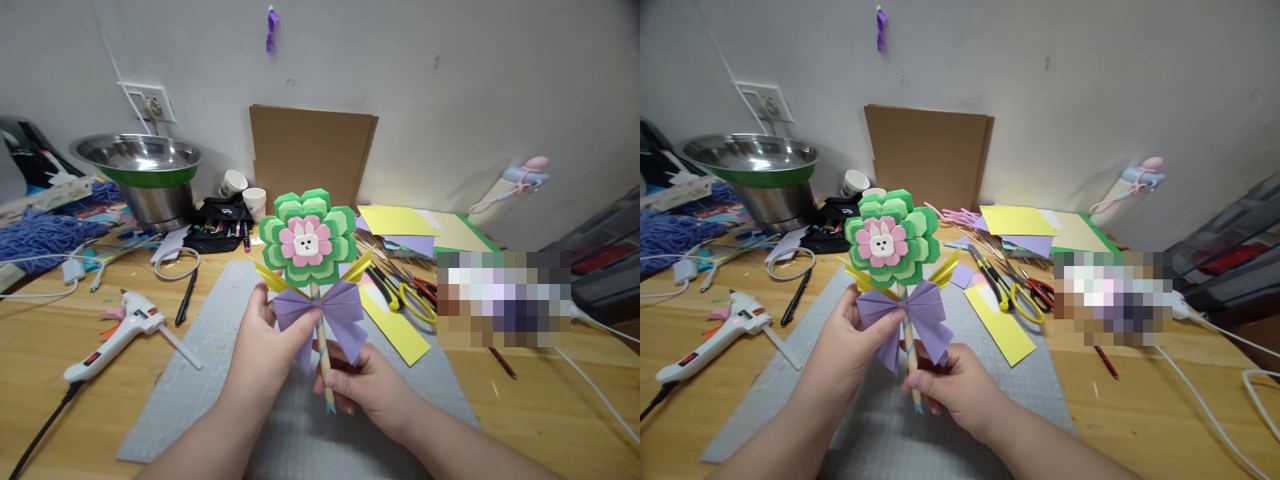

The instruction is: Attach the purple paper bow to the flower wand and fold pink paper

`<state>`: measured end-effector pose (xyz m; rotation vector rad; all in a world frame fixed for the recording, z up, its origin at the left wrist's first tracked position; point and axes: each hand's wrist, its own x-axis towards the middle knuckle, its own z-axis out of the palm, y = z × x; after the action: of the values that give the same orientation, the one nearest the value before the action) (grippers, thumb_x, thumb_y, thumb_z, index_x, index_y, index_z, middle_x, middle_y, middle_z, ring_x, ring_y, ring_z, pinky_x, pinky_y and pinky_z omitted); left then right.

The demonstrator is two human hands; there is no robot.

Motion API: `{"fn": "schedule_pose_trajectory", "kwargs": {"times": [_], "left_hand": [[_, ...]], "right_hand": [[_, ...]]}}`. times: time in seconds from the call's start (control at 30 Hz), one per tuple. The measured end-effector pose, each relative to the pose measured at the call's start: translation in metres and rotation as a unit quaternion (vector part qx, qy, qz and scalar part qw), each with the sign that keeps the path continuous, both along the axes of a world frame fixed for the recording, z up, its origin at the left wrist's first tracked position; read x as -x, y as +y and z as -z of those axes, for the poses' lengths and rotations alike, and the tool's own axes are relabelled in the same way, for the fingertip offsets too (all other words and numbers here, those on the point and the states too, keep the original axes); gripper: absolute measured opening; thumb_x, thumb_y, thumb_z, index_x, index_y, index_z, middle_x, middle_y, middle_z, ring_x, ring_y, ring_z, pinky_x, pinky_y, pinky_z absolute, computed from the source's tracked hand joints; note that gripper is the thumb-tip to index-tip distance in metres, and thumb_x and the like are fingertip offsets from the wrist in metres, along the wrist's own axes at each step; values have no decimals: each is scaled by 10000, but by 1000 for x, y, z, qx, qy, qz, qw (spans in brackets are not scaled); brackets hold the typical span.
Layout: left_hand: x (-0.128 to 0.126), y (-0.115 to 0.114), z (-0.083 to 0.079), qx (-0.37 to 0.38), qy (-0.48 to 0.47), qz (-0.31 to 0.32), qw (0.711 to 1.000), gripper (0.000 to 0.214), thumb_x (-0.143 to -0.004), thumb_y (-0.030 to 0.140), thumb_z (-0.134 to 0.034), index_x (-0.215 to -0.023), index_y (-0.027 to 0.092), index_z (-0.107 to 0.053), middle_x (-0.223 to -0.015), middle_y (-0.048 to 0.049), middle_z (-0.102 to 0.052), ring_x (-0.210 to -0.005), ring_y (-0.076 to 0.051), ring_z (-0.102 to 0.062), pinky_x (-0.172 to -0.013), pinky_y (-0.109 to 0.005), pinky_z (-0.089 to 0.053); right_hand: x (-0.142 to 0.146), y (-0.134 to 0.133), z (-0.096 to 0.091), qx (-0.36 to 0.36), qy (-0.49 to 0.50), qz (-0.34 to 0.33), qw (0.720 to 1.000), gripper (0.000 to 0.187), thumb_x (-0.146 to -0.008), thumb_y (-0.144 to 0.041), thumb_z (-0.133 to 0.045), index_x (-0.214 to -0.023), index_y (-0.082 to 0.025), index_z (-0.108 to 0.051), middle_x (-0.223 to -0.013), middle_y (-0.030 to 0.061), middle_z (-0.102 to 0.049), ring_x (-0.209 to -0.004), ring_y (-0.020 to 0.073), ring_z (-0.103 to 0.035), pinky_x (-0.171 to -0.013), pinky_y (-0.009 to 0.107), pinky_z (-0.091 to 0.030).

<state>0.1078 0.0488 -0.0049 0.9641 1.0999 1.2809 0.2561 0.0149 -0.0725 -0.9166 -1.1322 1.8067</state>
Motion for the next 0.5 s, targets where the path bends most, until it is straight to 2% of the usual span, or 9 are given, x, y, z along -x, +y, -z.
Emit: {"fn": "schedule_pose_trajectory", "kwargs": {"times": [0.1, 0.2, 0.3, 0.33, 0.4, 0.43, 0.5], "left_hand": [[-1, -3, 4, 0, -40, 1, 999, 754, -652, 260, -802, -1279, 232, -385, -783, 15, -737, -581, -151, -682, -599, -249, -529], [-1, -7, 6, 5, -67, 0, 998, 805, -680, 234, -798, -1342, 232, -340, -759, 16, -746, -673, -150, -700, -656, -236, -533], [5, -14, 5, 16, -92, 8, 996, 644, -667, 248, -814, -1229, 217, -501, -870, -14, -758, -807, -153, -697, -740, -226, -521], [9, -17, 4, 20, -93, 7, 995, 554, -653, 266, -824, -1142, 207, -570, -900, -19, -757, -824, -156, -691, -751, -224, -515], [22, -26, 4, 19, -66, -14, 998, 368, -645, 315, -826, -954, 209, -657, -856, -4, -752, -780, -165, -678, -721, -235, -510], [30, -30, 4, 3, -34, -41, 999, 301, -655, 316, -819, -903, 228, -675, -811, 19, -744, -731, -159, -662, -695, -240, -501], [48, -36, 8, -77, 50, -139, 986, 193, -683, 265, -800, -843, 281, -692, -784, 59, -716, -726, -157, -628, -710, -247, -465]], "right_hand": [[-1, 1, 1, 12, 12, 20, 1000, 347, -729, -457, -749, -843, -139, -665, -666, 7, -626, -411, 46, -394, -409, 211, -302], [-5, 4, 1, 18, 19, 42, 999, 343, -720, -437, -764, -906, -162, -677, -667, -14, -609, -407, 38, -376, -406, 199, -278], [-12, 8, -2, 15, 21, 57, 998, 281, -728, -415, -762, -760, -146, -691, -648, -15, -586, -412, 34, -381, -415, 199, -266], [-14, 9, -3, 13, 21, 61, 998, 272, -733, -408, -759, -769, -145, -700, -651, -13, -588, -415, 34, -382, -418, 199, -263], [-18, 12, -7, 16, 23, 68, 997, 298, -736, -404, -758, -909, -165, -716, -671, -11, -600, -416, 36, -372, -416, 198, -256], [-19, 13, -8, 20, 25, 71, 997, 344, -736, -402, -758, -995, -181, -706, -687, -10, -607, -417, 37, -365, -415, 197, -251], [-21, 15, -11, 30, 31, 77, 996, 417, -735, -394, -761, -1098, -205, -677, -698, -11, -611, -419, 37, -352, -415, 196, -245]]}}
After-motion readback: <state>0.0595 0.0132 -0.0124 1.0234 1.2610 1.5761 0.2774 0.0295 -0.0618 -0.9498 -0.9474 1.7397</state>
